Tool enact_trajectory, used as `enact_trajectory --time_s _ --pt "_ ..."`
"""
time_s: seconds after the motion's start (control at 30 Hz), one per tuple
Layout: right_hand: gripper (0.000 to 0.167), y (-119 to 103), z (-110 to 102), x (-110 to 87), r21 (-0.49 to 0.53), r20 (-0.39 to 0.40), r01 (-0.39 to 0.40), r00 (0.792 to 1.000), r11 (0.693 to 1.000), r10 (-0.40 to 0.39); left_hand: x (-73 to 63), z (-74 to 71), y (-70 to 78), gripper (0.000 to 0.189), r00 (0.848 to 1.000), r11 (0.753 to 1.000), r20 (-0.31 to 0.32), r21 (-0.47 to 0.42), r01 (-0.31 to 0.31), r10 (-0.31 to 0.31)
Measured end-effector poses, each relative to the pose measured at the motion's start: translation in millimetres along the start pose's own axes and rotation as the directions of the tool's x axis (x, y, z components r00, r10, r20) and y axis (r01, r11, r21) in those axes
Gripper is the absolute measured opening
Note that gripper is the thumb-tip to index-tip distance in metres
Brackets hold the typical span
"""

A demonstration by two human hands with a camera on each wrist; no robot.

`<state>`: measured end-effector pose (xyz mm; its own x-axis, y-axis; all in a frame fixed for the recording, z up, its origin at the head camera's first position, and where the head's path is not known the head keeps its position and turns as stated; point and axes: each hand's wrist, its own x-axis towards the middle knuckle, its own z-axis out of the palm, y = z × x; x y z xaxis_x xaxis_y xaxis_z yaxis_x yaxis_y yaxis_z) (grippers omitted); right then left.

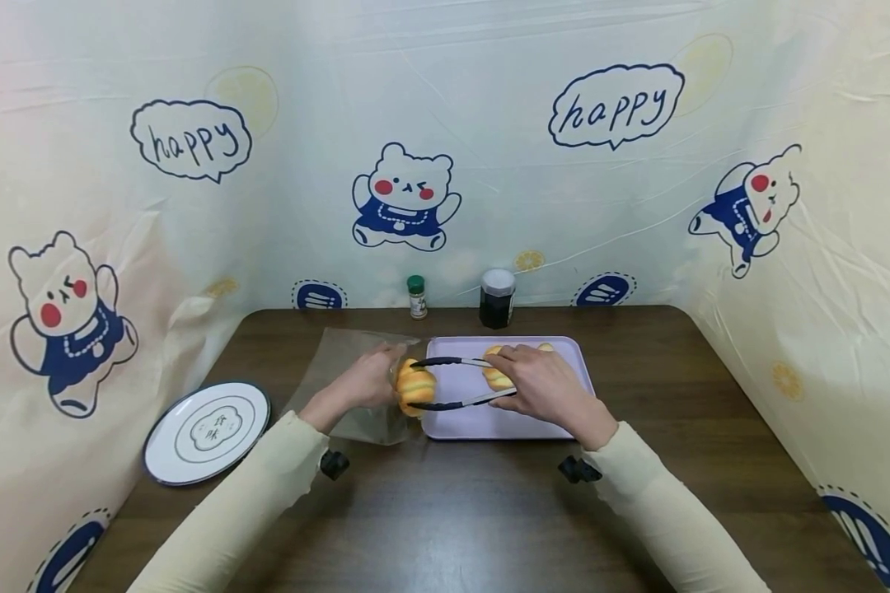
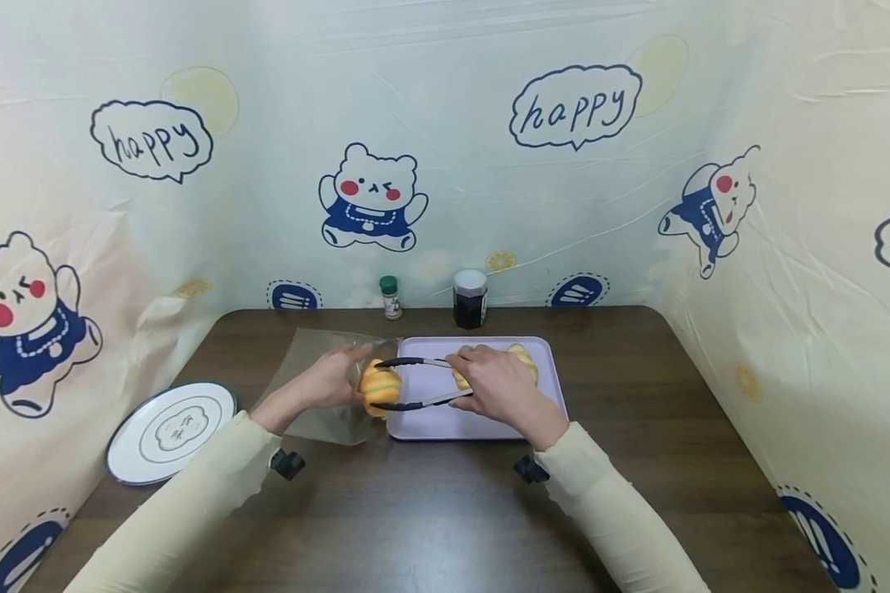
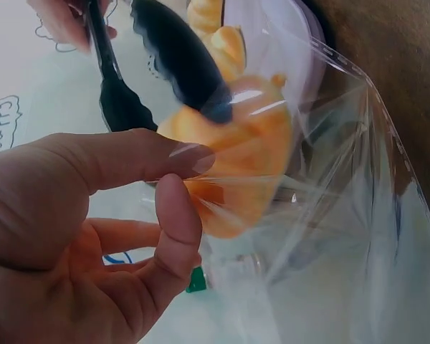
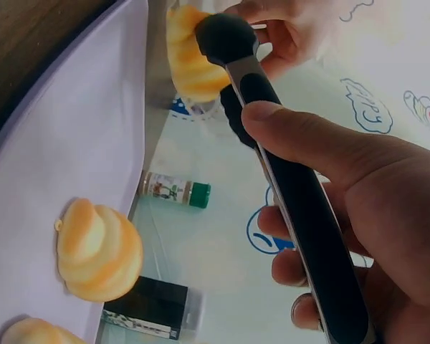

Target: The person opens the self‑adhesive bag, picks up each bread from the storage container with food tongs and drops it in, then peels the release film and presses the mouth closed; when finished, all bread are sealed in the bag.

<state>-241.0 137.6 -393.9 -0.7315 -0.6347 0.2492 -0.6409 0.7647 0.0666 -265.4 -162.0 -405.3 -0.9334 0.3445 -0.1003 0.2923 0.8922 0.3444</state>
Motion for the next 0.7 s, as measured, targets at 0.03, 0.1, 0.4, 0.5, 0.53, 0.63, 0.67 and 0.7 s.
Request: enact_trajectory --time_s 0.03,0.1,0.4,0.5,0.53,0.63,0.67,0.7 --pt "0.065 0 1 0.7 0.010 0.007 -0.019 1.000 1.000 0.019 -0.6 0.0 1.2 0.088 1.000 1.000 -0.004 0.002 -0.008 0.008" --pt "0.065 -2 3 2.0 0.030 0.025 -0.063 0.998 0.998 0.062 -1.8 0.0 3.8 0.088 1.000 1.000 -0.011 0.001 -0.014 0.014" --pt "0.066 -7 10 4.2 0.047 0.083 -0.182 0.981 0.982 0.178 -2.1 5.2 7.2 0.075 1.000 1.000 -0.027 0.025 -0.011 0.012" --pt "0.066 -7 12 3.7 0.049 0.089 -0.189 0.979 0.981 0.184 -1.6 8.7 5.4 0.075 0.999 0.997 -0.028 0.069 -0.023 0.025" --pt "0.066 -7 12 3.4 0.050 0.090 -0.189 0.979 0.981 0.184 -1.8 9.5 5.1 0.076 0.999 0.997 -0.029 0.080 -0.022 0.024" --pt "0.065 -6 13 3.1 0.060 0.098 -0.180 0.980 0.982 0.173 -3.1 9.3 5.1 0.077 0.999 0.994 -0.029 0.106 -0.032 0.035" --pt "0.065 -6 14 3.0 0.062 0.100 -0.176 0.980 0.982 0.169 -3.5 9.0 5.1 0.078 0.999 0.993 -0.028 0.110 -0.036 0.039" --pt "0.065 -5 14 2.9 0.067 0.103 -0.172 0.981 0.983 0.165 -3.8 8.5 5.5 0.078 0.999 0.994 -0.024 0.103 -0.035 0.038"
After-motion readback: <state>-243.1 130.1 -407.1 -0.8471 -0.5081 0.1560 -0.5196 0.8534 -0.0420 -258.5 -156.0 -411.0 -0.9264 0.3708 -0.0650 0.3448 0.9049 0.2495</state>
